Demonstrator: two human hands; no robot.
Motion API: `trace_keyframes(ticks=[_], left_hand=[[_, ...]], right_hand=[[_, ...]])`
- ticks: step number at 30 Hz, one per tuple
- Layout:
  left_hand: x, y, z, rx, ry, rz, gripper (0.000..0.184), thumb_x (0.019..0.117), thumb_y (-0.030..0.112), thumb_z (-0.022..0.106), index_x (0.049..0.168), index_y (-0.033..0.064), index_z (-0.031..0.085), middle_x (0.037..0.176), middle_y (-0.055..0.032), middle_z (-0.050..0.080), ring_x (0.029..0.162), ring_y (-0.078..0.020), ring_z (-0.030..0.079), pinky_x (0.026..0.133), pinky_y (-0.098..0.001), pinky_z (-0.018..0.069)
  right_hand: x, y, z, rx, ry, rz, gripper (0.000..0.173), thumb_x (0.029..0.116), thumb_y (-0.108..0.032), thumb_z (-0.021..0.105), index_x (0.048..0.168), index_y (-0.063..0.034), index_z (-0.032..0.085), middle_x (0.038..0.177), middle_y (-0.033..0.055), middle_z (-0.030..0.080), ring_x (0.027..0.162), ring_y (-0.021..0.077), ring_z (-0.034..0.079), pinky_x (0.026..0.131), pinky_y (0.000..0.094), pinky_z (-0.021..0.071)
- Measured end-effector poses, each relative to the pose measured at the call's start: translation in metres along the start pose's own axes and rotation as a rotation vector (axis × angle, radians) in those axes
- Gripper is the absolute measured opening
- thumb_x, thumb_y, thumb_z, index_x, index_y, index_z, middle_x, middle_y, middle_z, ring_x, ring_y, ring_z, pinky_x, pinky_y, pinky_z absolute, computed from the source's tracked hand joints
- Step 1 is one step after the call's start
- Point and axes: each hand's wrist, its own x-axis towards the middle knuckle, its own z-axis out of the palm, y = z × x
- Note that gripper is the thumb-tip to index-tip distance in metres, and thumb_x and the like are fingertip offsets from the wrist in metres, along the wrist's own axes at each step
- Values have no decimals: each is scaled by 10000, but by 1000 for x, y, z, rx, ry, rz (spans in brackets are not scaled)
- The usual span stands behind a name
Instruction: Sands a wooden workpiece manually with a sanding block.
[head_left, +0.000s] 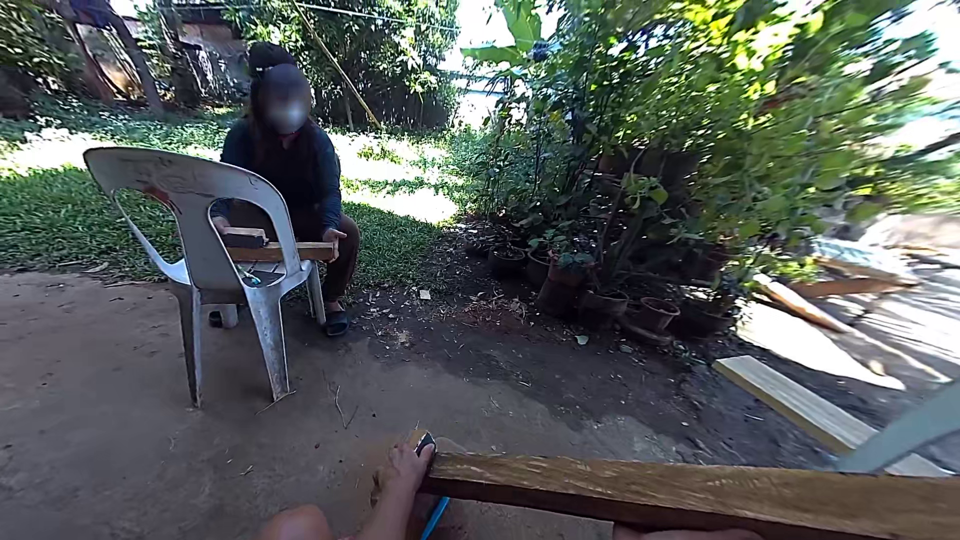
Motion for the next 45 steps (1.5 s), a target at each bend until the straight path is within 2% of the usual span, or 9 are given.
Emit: trace_keyframes(ticks=[4,7,11,14,22,27,32,41,45], left_hand=[[-46,37,-13,-46,-33,220,890,968,751,426,1459,16,528,1424,-250,587,1337,-408,563,1080,-632,437],[-113,83,-26,-25,-64,515,879,949,767,445,1447,49,530,1282,-245,668,1217,-408,643,1019,-602,500],[-133,101,-21,32,-9,694,904,917,824,397,1353,55,588,1164,-214,708,1093,-377,700,908,-574,551],[-95,88,-20,42,-46,518,914,908,838,394,1424,101,558,1241,-204,698,1161,-378,679,951,-603,533],[-5,4,1,23,11,-3,864,984,740,404,1405,7,584,1425,-229,600,1339,-395,569,1058,-631,449],[-94,79,-21,-19,-31,385,876,953,761,446,1456,49,534,1338,-252,642,1268,-412,613,1047,-611,481],[-169,124,-23,5,52,815,890,918,805,439,1340,41,608,1138,-211,713,1070,-369,703,916,-551,549],[-30,46,-1,-4,26,159,921,942,787,428,1455,28,531,1397,-236,615,1311,-401,589,1059,-633,455],[-24,31,2,28,51,47,932,954,780,408,1451,0,519,1404,-229,613,1319,-378,591,1063,-602,462]], right_hand=[[1,-1,4,9,36,-12,763,1012,-620,137,1580,-109,141,1547,243,337,1392,326,438,1091,534,413],[10,9,-7,33,10,-32,709,1011,-637,128,1577,-213,181,1556,119,362,1397,257,424,1087,531,414],[8,9,-6,29,19,-27,761,991,-678,166,1580,-197,161,1553,102,357,1400,216,419,1098,493,415],[7,10,-5,30,11,-66,704,1015,-633,201,1560,-189,152,1493,65,394,1354,142,455,1070,418,445],[24,24,-19,21,4,-67,924,877,-841,326,1576,-258,170,1526,53,411,1370,193,469,1070,500,457],[25,25,-15,1,41,-64,853,922,-801,255,1581,-267,170,1555,70,380,1397,221,436,1084,526,431],[24,25,-12,-29,41,-73,985,835,-888,295,1582,-259,164,1546,70,389,1383,214,449,1076,521,437],[26,23,-20,-21,-18,6,1032,776,-938,321,1568,-285,210,1514,79,434,1357,244,484,1045,566,453],[27,22,-19,-14,-19,23,999,807,-918,283,1574,-284,198,1540,86,405,1379,252,460,1061,566,435]])
